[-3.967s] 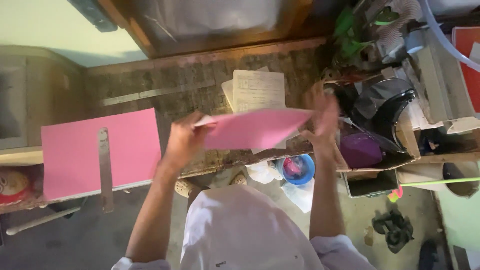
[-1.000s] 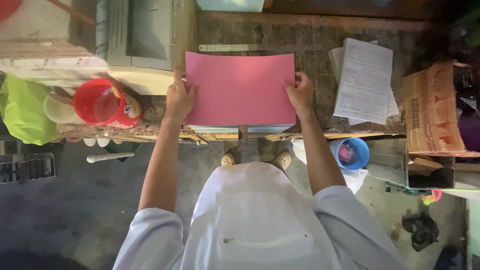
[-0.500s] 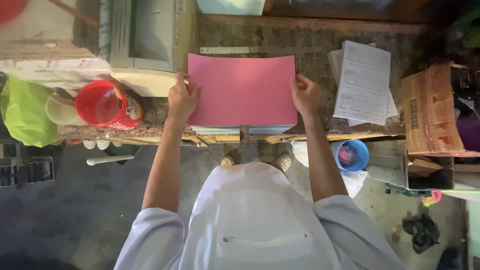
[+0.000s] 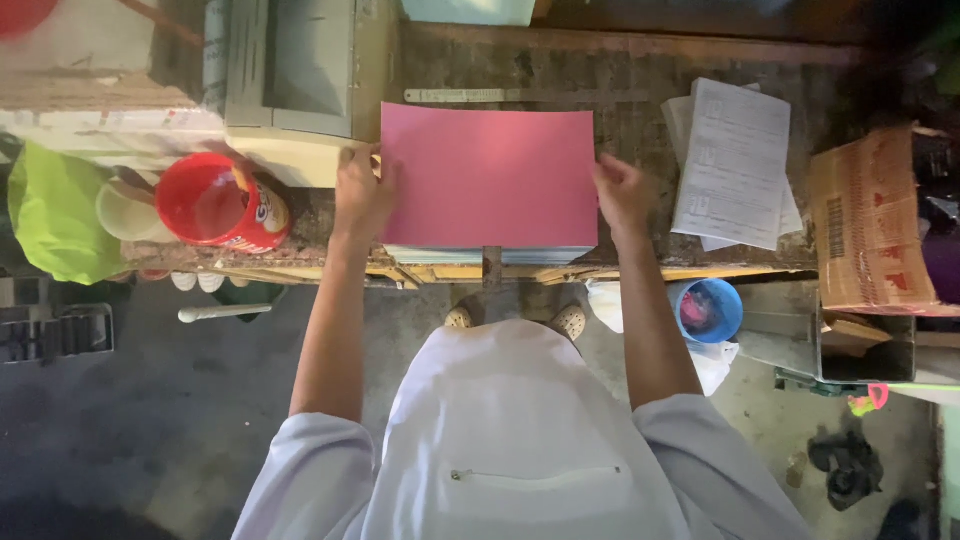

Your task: The person repeatedly wraps printed sheets with pink paper on a wooden workbench. They align each sheet, fold the pink paper around it, and press the edges to secure the wrap. The wrapped items are stacked on the left side of the bench.

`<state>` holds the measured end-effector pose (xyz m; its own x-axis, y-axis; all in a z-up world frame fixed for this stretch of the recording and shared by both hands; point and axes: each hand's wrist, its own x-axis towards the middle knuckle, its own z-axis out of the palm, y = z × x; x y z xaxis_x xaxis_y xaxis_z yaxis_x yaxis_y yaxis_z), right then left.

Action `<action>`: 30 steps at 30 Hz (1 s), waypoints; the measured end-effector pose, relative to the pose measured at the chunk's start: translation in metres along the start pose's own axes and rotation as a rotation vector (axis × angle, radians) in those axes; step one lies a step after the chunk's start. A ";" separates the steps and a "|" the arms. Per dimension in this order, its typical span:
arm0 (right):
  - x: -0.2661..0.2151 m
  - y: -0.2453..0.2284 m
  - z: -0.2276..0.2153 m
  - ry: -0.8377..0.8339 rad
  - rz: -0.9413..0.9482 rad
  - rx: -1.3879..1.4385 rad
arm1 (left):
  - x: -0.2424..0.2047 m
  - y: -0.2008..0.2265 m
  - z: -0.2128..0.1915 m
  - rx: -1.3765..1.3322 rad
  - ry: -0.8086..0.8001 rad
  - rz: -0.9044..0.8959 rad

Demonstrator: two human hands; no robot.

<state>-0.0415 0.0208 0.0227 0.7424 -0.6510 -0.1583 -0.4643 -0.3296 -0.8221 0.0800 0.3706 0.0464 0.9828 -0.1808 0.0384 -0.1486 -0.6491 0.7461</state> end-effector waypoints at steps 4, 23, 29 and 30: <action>-0.016 -0.005 -0.005 0.055 -0.045 0.065 | -0.021 0.015 -0.011 0.115 0.027 -0.058; -0.013 -0.073 -0.023 -0.414 0.350 0.433 | -0.015 0.078 -0.035 -0.144 -0.283 -0.498; 0.031 -0.081 0.001 -0.423 0.297 0.419 | 0.036 0.074 -0.011 -0.012 -0.262 -0.485; 0.028 -0.086 0.003 -0.425 0.297 0.399 | 0.045 0.064 -0.003 0.009 -0.260 -0.494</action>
<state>0.0208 0.0328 0.0879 0.7743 -0.3215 -0.5451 -0.5249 0.1550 -0.8369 0.1152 0.3230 0.0981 0.8765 -0.0289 -0.4805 0.3211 -0.7087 0.6283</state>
